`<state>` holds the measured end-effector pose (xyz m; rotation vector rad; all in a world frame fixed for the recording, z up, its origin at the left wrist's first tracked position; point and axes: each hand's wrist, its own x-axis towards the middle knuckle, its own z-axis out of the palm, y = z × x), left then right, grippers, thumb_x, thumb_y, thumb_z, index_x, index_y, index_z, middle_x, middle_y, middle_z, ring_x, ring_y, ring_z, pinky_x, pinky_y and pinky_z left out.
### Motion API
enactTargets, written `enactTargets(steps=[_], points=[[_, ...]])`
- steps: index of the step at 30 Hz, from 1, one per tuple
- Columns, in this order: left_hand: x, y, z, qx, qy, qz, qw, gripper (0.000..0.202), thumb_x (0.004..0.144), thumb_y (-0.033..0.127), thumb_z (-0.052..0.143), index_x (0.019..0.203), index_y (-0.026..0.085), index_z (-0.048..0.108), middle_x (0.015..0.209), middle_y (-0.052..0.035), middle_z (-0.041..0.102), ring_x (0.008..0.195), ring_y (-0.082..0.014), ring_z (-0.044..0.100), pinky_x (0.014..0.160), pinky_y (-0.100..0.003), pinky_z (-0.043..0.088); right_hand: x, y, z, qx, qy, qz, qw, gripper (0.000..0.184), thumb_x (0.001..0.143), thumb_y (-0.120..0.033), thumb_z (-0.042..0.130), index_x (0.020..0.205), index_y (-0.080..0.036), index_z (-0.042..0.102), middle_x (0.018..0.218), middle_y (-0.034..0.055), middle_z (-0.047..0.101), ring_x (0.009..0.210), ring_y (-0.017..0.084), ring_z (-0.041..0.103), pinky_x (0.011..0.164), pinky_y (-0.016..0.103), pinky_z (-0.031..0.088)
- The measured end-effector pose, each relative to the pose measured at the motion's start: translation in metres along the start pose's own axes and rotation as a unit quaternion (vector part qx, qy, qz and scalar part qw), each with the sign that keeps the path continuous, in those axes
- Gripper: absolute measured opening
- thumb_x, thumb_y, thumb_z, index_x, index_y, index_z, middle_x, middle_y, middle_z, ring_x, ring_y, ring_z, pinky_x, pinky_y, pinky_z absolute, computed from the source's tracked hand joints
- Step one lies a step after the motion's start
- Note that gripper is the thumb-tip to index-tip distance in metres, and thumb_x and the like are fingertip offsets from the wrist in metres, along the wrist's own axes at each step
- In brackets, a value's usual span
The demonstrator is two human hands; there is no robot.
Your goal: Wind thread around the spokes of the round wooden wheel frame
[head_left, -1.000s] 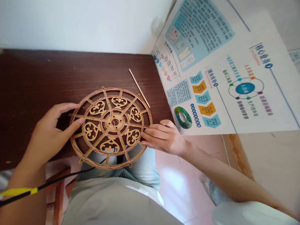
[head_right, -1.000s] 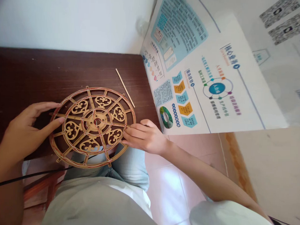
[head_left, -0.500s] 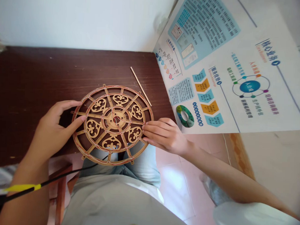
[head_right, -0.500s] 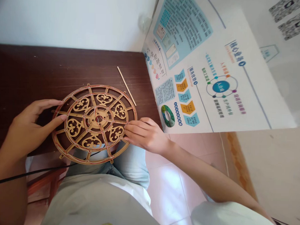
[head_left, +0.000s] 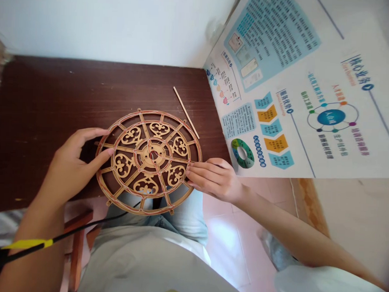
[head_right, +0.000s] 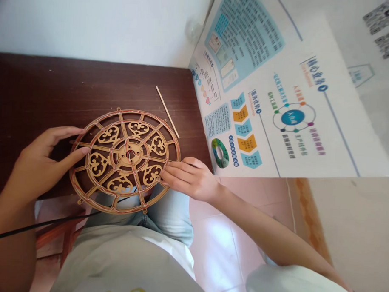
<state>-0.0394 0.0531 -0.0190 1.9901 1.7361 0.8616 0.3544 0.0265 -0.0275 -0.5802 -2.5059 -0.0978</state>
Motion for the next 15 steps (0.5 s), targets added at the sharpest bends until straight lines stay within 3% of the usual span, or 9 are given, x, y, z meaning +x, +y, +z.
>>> enactTargets(steps=[7, 12, 15], points=[[0.000, -0.003, 0.003, -0.005, 0.000, -0.009, 1.000, 0.042, 0.097, 0.054, 0.069, 0.131, 0.029, 0.072, 0.134, -0.0059, 0.077, 0.126, -0.0304, 0.073, 0.116, -0.049, 0.056, 0.004, -0.003, -0.005, -0.016, -0.037, -0.006, 0.999, 0.033, 0.107, -0.011, 0.071, 0.139, -0.017, 0.075, 0.121, 0.0063, 0.087, 0.117, 0.017, 0.080, 0.103, 0.033, 0.054], [0.002, -0.007, 0.005, 0.006, -0.001, -0.001, 1.000, 0.044, 0.099, 0.057, 0.063, 0.134, 0.031, 0.070, 0.139, -0.0071, 0.075, 0.129, -0.0338, 0.072, 0.114, -0.054, 0.057, 0.010, -0.017, -0.015, 0.012, -0.054, 0.007, 0.998, 0.030, 0.114, -0.027, 0.064, 0.139, -0.015, 0.074, 0.123, 0.0070, 0.086, 0.123, 0.017, 0.078, 0.111, 0.035, 0.052], [0.002, -0.006, 0.004, 0.010, -0.003, 0.002, 1.000, 0.046, 0.099, 0.060, 0.061, 0.135, 0.033, 0.069, 0.140, -0.0075, 0.074, 0.130, -0.0358, 0.071, 0.114, -0.057, 0.057, 0.003, -0.023, -0.020, 0.028, -0.024, 0.058, 0.998, 0.033, 0.118, -0.034, 0.055, 0.138, -0.014, 0.071, 0.121, 0.0087, 0.087, 0.121, 0.019, 0.079, 0.106, 0.037, 0.054]])
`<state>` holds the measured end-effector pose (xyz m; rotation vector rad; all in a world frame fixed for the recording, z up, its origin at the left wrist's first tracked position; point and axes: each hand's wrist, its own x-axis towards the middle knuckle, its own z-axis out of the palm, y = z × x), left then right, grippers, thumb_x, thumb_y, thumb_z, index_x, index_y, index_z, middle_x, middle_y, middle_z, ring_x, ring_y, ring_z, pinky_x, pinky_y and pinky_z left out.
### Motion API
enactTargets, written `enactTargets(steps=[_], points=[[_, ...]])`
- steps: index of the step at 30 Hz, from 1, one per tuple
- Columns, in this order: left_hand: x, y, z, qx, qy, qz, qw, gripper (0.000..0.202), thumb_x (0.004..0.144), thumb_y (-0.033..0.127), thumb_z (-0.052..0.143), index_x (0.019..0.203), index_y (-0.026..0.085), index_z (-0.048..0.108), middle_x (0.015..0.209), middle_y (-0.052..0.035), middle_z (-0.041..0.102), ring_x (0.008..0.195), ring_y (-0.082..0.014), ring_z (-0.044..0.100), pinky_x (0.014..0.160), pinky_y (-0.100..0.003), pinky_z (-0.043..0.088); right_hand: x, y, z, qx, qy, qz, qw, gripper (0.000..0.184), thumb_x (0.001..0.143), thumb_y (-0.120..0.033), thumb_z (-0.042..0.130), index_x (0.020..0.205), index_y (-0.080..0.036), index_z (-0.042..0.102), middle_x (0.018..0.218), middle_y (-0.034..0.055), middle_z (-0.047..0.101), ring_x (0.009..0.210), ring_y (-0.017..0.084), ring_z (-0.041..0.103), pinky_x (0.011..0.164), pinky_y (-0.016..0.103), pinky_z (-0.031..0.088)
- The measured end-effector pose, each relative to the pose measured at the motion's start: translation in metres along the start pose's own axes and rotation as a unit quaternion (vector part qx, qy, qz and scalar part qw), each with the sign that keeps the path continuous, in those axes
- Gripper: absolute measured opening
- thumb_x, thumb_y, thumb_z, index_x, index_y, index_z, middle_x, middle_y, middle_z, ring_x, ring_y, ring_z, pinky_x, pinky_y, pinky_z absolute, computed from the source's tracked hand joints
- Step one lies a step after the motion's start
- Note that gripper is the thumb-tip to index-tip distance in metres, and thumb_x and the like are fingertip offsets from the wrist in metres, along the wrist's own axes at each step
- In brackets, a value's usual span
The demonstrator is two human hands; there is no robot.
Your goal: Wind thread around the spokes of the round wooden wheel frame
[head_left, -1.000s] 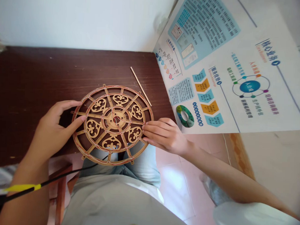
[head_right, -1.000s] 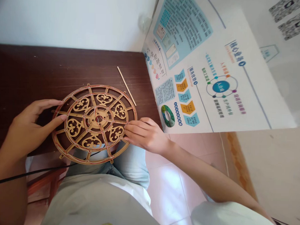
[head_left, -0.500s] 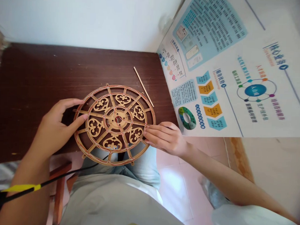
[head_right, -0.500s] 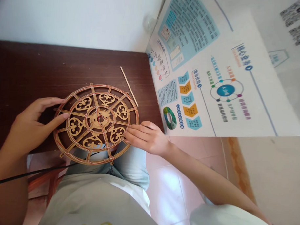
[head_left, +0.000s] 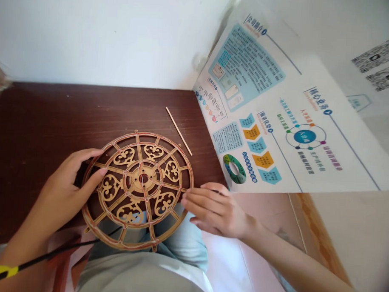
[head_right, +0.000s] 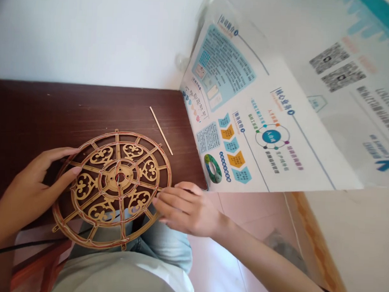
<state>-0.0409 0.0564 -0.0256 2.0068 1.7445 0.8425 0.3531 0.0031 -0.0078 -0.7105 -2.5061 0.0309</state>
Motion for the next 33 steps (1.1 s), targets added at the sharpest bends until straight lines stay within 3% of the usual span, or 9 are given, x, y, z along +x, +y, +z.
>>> enactTargets(steps=[3, 6, 15, 23, 27, 33], points=[[-0.001, 0.001, -0.001, 0.000, -0.006, 0.005, 1.000, 0.048, 0.098, 0.061, 0.062, 0.136, 0.032, 0.068, 0.141, -0.0083, 0.074, 0.131, -0.0372, 0.071, 0.116, -0.060, 0.055, -0.012, 0.002, -0.002, -0.034, 0.025, 0.087, 0.995, 0.033, 0.114, -0.031, 0.062, 0.142, -0.014, 0.068, 0.117, 0.0118, 0.087, 0.113, 0.024, 0.081, 0.095, 0.042, 0.055], [-0.001, 0.002, -0.001, -0.002, -0.009, -0.002, 1.000, 0.049, 0.097, 0.061, 0.063, 0.136, 0.031, 0.069, 0.141, -0.0089, 0.074, 0.131, -0.0379, 0.070, 0.118, -0.061, 0.054, -0.020, 0.004, -0.001, -0.049, 0.014, 0.114, 0.992, 0.038, 0.110, -0.029, 0.070, 0.146, -0.016, 0.065, 0.120, 0.0130, 0.086, 0.114, 0.027, 0.080, 0.094, 0.044, 0.054], [0.000, 0.007, -0.003, 0.008, -0.020, -0.009, 1.000, 0.055, 0.098, 0.062, 0.061, 0.138, 0.025, 0.068, 0.143, -0.0108, 0.072, 0.133, -0.0365, 0.069, 0.122, -0.058, 0.052, -0.015, 0.010, -0.008, -0.061, -0.035, 0.035, 0.997, 0.029, 0.114, -0.028, 0.066, 0.137, -0.013, 0.069, 0.125, 0.0104, 0.086, 0.120, 0.023, 0.079, 0.098, 0.040, 0.051], [-0.001, 0.001, -0.001, -0.003, -0.018, -0.005, 1.000, 0.055, 0.099, 0.062, 0.061, 0.138, 0.025, 0.069, 0.143, -0.0107, 0.072, 0.133, -0.0354, 0.069, 0.121, -0.057, 0.052, 0.004, 0.019, -0.022, -0.106, -0.113, -0.057, 0.986, 0.032, 0.117, -0.007, 0.048, 0.139, -0.012, 0.069, 0.127, 0.0046, 0.086, 0.119, 0.018, 0.077, 0.098, 0.035, 0.052], [-0.001, -0.001, -0.001, -0.010, -0.017, -0.003, 1.000, 0.052, 0.100, 0.059, 0.061, 0.139, 0.025, 0.069, 0.144, -0.0101, 0.072, 0.134, -0.0344, 0.069, 0.122, -0.057, 0.051, 0.010, 0.014, -0.021, -0.104, -0.087, -0.077, 0.988, 0.028, 0.116, -0.007, 0.050, 0.129, -0.013, 0.075, 0.120, 0.0032, 0.088, 0.112, 0.015, 0.079, 0.092, 0.033, 0.054], [-0.002, 0.002, -0.003, -0.001, -0.012, 0.012, 1.000, 0.053, 0.100, 0.058, 0.061, 0.139, 0.023, 0.069, 0.143, -0.0113, 0.073, 0.133, -0.0343, 0.069, 0.121, -0.055, 0.052, -0.001, 0.011, -0.012, -0.060, -0.040, -0.047, 0.996, 0.026, 0.116, -0.009, 0.050, 0.126, -0.011, 0.073, 0.118, 0.0079, 0.088, 0.114, 0.016, 0.081, 0.091, 0.033, 0.057]])
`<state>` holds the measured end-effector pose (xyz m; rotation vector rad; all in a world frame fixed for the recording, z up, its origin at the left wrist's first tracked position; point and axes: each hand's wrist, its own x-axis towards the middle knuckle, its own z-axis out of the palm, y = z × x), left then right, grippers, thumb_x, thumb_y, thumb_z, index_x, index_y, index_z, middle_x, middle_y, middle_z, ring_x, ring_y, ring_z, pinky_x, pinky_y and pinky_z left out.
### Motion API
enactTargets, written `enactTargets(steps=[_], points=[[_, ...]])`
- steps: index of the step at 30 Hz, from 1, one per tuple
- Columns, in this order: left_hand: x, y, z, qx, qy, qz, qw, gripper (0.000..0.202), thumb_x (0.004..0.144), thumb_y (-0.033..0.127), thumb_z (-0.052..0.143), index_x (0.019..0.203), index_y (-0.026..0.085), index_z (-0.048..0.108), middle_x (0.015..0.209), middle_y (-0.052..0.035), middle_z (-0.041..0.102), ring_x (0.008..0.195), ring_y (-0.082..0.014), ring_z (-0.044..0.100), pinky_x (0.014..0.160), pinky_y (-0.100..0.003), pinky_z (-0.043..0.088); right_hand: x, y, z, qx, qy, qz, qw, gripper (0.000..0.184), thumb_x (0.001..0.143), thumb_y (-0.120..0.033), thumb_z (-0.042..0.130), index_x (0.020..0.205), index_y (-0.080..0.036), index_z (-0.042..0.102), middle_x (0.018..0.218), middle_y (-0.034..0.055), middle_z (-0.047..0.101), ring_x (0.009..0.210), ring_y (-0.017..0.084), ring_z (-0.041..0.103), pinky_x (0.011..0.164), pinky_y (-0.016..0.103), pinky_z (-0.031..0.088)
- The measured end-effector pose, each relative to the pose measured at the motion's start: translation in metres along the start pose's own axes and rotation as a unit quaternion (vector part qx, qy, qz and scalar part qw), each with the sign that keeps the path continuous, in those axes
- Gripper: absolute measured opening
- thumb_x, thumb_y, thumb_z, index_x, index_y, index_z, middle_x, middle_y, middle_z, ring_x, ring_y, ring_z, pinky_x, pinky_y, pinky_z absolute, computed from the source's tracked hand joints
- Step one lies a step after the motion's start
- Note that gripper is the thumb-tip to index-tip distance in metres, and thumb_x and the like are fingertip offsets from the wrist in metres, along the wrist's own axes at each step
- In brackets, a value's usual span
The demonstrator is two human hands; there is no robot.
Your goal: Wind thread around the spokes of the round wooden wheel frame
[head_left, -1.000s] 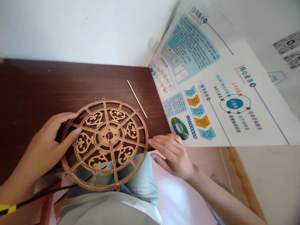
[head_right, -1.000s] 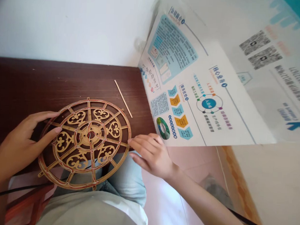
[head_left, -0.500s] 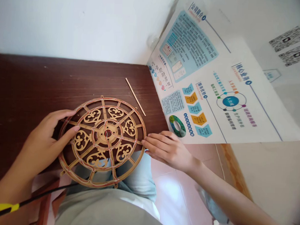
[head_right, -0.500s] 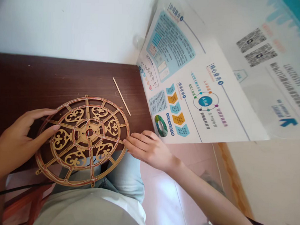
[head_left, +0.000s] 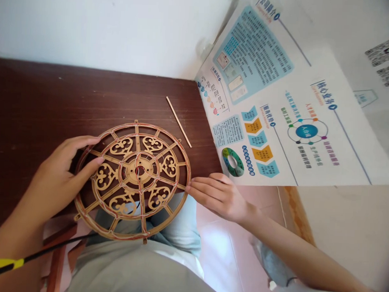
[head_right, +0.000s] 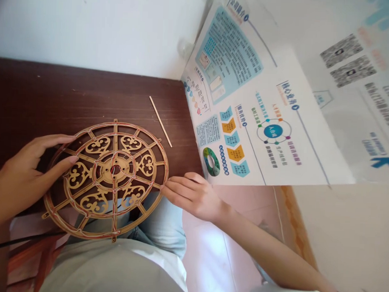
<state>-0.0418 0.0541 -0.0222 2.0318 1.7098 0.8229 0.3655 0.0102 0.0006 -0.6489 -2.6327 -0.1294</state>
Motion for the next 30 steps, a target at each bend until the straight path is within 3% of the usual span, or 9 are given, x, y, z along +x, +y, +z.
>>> enactTargets(steps=[12, 22, 30], points=[[0.0013, 0.0069, -0.0002, 0.008, -0.008, -0.021, 1.000, 0.056, 0.099, 0.060, 0.060, 0.140, 0.023, 0.070, 0.144, -0.0110, 0.072, 0.134, -0.0349, 0.069, 0.123, -0.056, 0.051, -0.0031, -0.0035, 0.0022, -0.010, 0.013, -0.021, 1.000, 0.020, 0.112, -0.006, 0.060, 0.122, -0.011, 0.077, 0.116, 0.0059, 0.089, 0.108, 0.014, 0.082, 0.085, 0.031, 0.058], [0.0001, 0.0057, 0.0009, 0.016, -0.001, -0.011, 1.000, 0.059, 0.100, 0.062, 0.058, 0.139, 0.021, 0.070, 0.143, -0.0125, 0.073, 0.133, -0.0350, 0.069, 0.122, -0.055, 0.051, 0.0041, 0.0008, -0.0026, -0.018, -0.016, -0.049, 0.999, 0.023, 0.110, -0.007, 0.062, 0.117, -0.018, 0.081, 0.118, 0.0033, 0.088, 0.107, 0.013, 0.081, 0.083, 0.029, 0.059], [0.0006, 0.0028, -0.0002, 0.031, -0.011, -0.008, 0.999, 0.057, 0.101, 0.063, 0.058, 0.142, 0.024, 0.068, 0.145, -0.0116, 0.072, 0.134, -0.0347, 0.069, 0.122, -0.054, 0.051, 0.0038, 0.0013, -0.0048, 0.022, -0.032, -0.023, 0.999, 0.023, 0.110, -0.004, 0.060, 0.125, -0.011, 0.075, 0.116, 0.0083, 0.087, 0.107, 0.016, 0.081, 0.086, 0.031, 0.059]])
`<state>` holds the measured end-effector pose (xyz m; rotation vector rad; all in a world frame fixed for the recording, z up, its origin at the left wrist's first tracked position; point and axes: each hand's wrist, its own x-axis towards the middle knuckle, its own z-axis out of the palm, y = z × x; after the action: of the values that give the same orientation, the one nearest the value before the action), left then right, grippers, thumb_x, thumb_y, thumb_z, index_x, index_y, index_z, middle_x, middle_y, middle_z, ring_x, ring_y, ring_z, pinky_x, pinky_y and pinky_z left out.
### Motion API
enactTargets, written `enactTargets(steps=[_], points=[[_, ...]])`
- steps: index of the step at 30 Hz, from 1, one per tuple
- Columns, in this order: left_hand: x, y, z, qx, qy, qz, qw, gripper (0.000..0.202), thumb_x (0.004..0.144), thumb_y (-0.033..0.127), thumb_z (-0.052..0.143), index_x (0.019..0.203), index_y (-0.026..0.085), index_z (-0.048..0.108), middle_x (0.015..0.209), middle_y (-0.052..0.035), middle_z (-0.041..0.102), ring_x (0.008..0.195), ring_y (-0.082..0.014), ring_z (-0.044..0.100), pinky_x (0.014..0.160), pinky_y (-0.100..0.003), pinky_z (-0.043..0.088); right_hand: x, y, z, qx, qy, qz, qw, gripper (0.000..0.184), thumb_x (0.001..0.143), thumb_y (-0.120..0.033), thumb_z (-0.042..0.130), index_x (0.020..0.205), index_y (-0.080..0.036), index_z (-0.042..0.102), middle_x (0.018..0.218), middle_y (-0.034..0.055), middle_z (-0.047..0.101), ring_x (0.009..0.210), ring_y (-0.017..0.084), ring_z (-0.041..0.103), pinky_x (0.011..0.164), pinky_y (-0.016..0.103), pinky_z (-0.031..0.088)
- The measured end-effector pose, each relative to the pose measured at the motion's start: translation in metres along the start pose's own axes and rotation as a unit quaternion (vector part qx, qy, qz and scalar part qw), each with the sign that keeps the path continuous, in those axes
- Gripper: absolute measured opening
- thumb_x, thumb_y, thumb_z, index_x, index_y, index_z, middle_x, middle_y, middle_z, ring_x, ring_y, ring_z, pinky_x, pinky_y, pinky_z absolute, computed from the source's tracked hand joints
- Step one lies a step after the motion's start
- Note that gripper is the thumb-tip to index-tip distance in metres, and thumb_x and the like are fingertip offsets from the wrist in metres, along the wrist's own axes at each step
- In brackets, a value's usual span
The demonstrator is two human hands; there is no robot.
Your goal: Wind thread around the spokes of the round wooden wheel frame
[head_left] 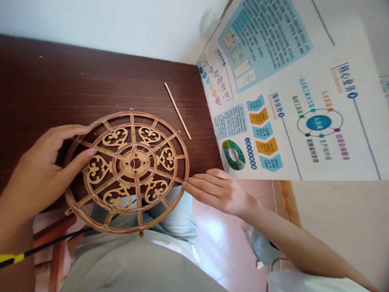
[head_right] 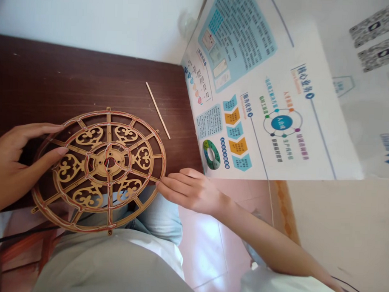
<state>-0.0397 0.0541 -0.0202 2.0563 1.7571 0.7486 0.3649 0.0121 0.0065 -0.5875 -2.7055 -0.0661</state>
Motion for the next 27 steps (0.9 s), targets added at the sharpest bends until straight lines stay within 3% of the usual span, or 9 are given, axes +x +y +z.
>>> enactTargets(steps=[5, 15, 20, 27], points=[[0.000, 0.002, -0.001, -0.005, 0.007, 0.006, 1.000, 0.054, 0.102, 0.060, 0.060, 0.141, 0.023, 0.069, 0.143, -0.0116, 0.073, 0.134, -0.0341, 0.069, 0.122, -0.053, 0.051, 0.002, 0.001, -0.003, 0.021, -0.013, 0.002, 1.000, 0.026, 0.109, -0.002, 0.059, 0.131, -0.006, 0.072, 0.116, 0.0102, 0.086, 0.106, 0.017, 0.080, 0.087, 0.033, 0.058], [0.000, 0.004, 0.000, -0.001, 0.001, 0.003, 1.000, 0.054, 0.102, 0.058, 0.059, 0.141, 0.020, 0.069, 0.144, -0.0129, 0.072, 0.134, -0.0357, 0.068, 0.121, -0.055, 0.051, -0.005, -0.002, 0.006, -0.031, 0.034, -0.006, 0.999, 0.022, 0.111, -0.006, 0.060, 0.124, -0.012, 0.077, 0.113, 0.0054, 0.088, 0.102, 0.014, 0.080, 0.083, 0.031, 0.058], [0.000, 0.003, -0.001, 0.000, 0.008, 0.006, 1.000, 0.055, 0.102, 0.059, 0.059, 0.141, 0.021, 0.069, 0.143, -0.0123, 0.073, 0.134, -0.0346, 0.069, 0.122, -0.052, 0.051, -0.007, -0.001, 0.008, -0.047, 0.037, -0.012, 0.998, 0.023, 0.107, -0.007, 0.068, 0.122, -0.021, 0.079, 0.114, 0.0016, 0.088, 0.102, 0.014, 0.079, 0.083, 0.031, 0.057], [0.000, 0.002, 0.000, 0.001, 0.000, 0.003, 1.000, 0.056, 0.102, 0.058, 0.059, 0.143, 0.021, 0.069, 0.144, -0.0131, 0.072, 0.135, -0.0366, 0.068, 0.122, -0.056, 0.050, 0.001, 0.006, 0.001, -0.016, 0.004, -0.028, 0.999, 0.021, 0.108, -0.006, 0.065, 0.122, -0.014, 0.078, 0.115, 0.0052, 0.087, 0.102, 0.015, 0.078, 0.083, 0.031, 0.057]])
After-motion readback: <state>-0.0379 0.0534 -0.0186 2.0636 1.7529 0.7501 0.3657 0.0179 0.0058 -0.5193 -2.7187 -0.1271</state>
